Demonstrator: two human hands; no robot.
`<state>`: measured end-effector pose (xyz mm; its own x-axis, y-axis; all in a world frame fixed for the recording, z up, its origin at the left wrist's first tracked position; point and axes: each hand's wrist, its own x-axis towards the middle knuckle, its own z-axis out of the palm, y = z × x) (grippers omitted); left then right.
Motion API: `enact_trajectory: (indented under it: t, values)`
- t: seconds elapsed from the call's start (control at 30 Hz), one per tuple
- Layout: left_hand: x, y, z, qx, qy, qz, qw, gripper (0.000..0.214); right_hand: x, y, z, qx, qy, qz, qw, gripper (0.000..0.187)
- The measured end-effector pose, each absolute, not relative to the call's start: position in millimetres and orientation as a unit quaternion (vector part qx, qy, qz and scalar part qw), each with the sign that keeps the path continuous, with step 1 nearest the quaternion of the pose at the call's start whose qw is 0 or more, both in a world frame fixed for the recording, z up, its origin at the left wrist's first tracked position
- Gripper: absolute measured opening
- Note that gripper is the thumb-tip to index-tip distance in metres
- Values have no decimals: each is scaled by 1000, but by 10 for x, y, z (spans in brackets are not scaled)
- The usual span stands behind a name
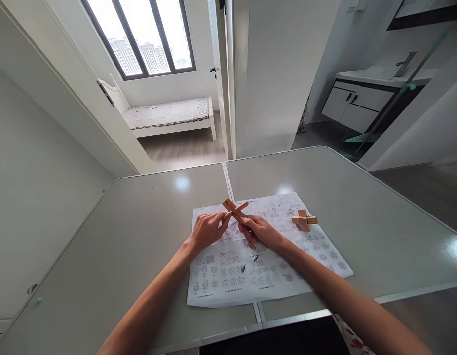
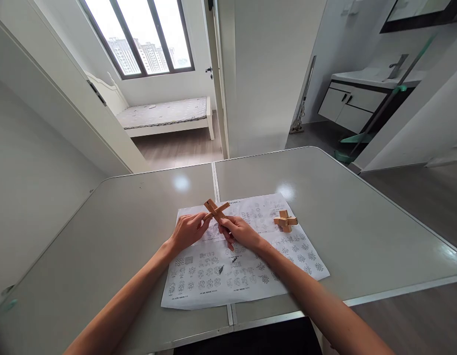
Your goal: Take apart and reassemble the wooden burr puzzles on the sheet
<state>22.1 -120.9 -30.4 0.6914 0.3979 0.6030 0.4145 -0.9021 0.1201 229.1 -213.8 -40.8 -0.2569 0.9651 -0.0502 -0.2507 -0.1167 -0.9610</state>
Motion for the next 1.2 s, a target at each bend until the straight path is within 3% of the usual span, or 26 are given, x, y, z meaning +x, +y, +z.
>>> enact_trajectory:
  t: [1.2]
  values:
    - [255, -1227, -270, -925, -219, -309, 5, 36, 2269, -2138, -436, -403, -478, 608, 489, 50]
